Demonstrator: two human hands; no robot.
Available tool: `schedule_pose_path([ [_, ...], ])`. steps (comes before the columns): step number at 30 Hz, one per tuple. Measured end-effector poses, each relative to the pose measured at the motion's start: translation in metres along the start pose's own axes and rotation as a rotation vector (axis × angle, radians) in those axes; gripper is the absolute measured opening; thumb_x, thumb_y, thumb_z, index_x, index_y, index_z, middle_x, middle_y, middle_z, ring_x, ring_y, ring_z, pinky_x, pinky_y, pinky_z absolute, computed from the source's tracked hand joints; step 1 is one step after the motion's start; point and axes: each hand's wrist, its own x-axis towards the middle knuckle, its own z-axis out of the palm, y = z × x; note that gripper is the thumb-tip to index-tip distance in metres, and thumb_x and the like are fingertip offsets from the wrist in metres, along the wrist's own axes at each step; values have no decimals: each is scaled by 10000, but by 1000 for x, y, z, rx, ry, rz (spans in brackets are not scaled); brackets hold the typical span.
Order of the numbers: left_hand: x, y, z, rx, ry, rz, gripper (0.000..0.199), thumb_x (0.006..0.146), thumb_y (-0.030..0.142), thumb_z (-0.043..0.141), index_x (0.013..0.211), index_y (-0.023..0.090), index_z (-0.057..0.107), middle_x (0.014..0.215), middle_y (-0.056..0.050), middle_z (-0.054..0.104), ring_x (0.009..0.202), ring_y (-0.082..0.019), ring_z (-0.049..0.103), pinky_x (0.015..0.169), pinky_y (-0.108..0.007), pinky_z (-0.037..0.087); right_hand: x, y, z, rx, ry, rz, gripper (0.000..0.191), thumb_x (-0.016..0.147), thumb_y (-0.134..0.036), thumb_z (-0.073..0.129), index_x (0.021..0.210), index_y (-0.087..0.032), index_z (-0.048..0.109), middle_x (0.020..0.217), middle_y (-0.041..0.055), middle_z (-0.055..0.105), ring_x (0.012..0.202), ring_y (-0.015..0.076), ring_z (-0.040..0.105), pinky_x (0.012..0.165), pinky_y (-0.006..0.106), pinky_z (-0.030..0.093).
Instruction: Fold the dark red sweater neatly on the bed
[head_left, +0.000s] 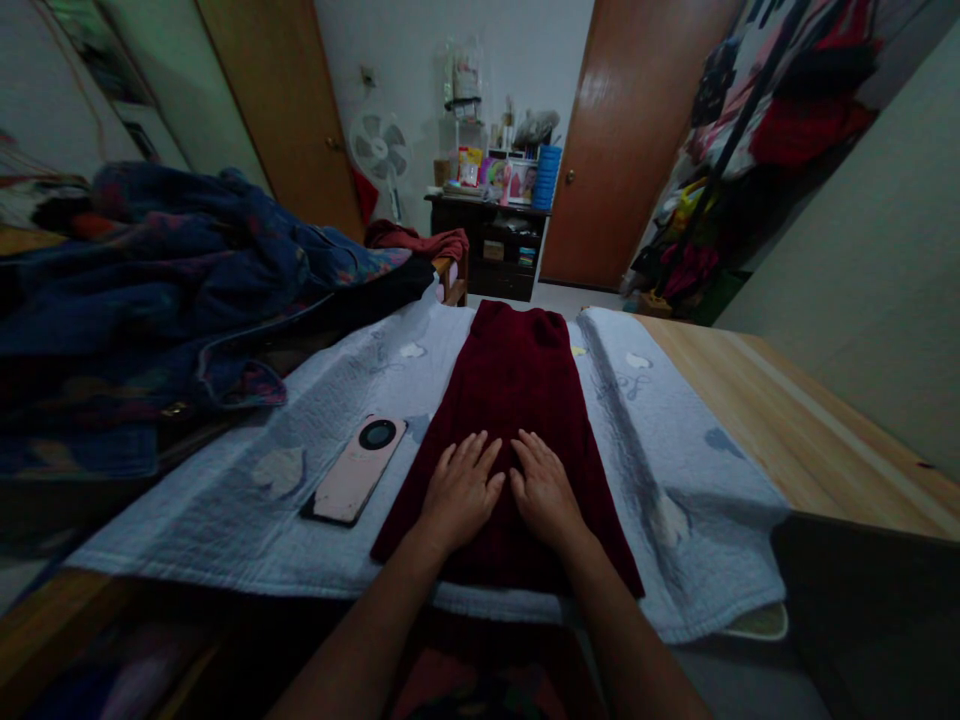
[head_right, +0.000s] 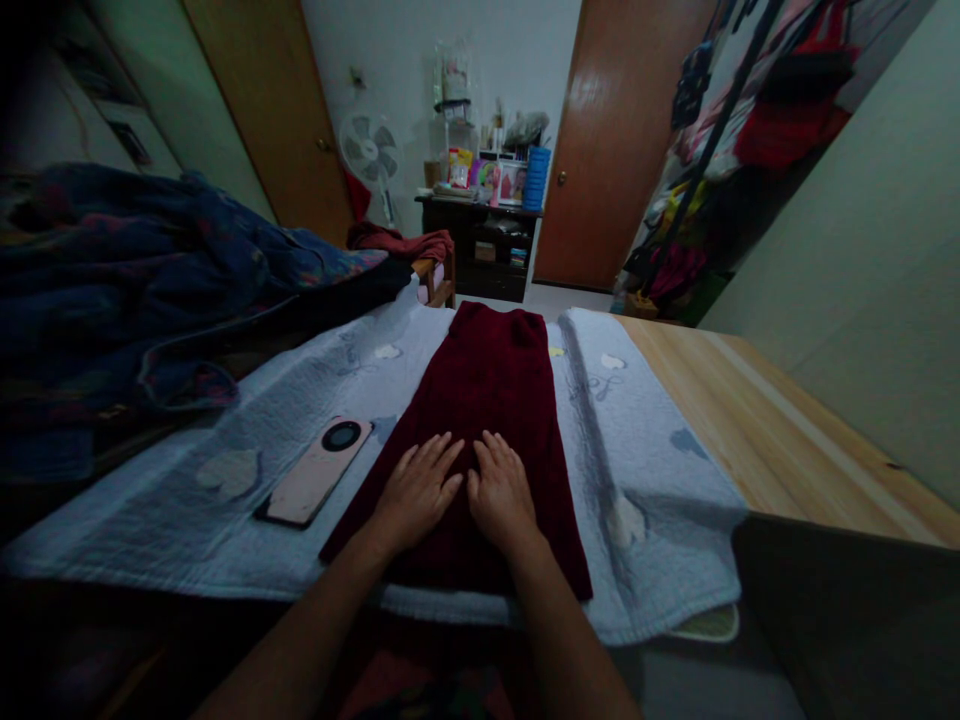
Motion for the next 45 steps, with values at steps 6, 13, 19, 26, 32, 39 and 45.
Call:
schedule_pose_path([
  [6, -11, -21, -2, 44, -37, -5, 503, 956, 392, 398, 1433, 232, 396, 1529, -58, 351, 1411, -237, 298, 1139, -457, 279, 0, -1, 0, 4, 11, 9, 469, 906, -229, 427, 1358, -126, 493, 1463, 118, 437, 1389, 232, 332, 1131, 435, 299],
  [13, -13, -25, -4, 69, -19, -82, 508, 942, 412, 412, 1411, 219, 431, 1522, -77, 359, 1394, -263, 329, 1126, -509, 280, -1, -2, -2, 11, 3, 17, 464, 910, -235, 429, 1357, -130, 493, 1466, 115, 434, 1391, 234, 328, 1135, 437, 290],
  [19, -14, -24, -8, 77, 31, -140, 454, 941, 287, 383, 1383, 229, 468, 1487, -66, 421, 1371, -255, 366, 1092, -501, 331, -1, -1, -1, 16, 16, 8, 464, 910, -245, 423, 1358, -145, 491, 1466, 111, 434, 1386, 238, 335, 1124, 445, 301],
  [26, -6, -27, -22, 109, 3, -175, 390, 901, 252, 444, 1270, 229, 566, 1399, -77, 528, 1320, -295, 425, 1083, -581, 296, 0, -1, -2, 13, 7, 10, 466, 908, -238, 410, 1355, -133, 491, 1465, 112, 435, 1388, 233, 329, 1129, 436, 293],
  [32, 26, -5, -43, 97, 93, -106, 364, 892, 201, 443, 1230, 158, 571, 1423, -127, 488, 1338, -289, 397, 1117, -519, 276, -1, 0, 0, 19, 7, 8, 467, 905, -221, 416, 1358, -131, 488, 1468, 117, 430, 1389, 234, 328, 1131, 443, 290],
  [39, 52, 20, -12, -37, 15, -34, 452, 904, 146, 378, 1340, 72, 475, 1459, -171, 434, 1372, -251, 368, 1132, -431, 298, -1, 1, -1, 2, -5, -6, 485, 904, -208, 410, 1377, -122, 468, 1481, 118, 412, 1396, 242, 317, 1134, 445, 287],
  [45, 51, 7, 20, -111, 43, -66, 466, 910, 154, 368, 1365, 102, 458, 1464, -145, 438, 1369, -213, 376, 1115, -410, 336, -3, 0, 0, -18, 11, -4, 468, 923, -204, 377, 1375, -128, 472, 1504, 123, 371, 1412, 247, 288, 1130, 454, 290],
])
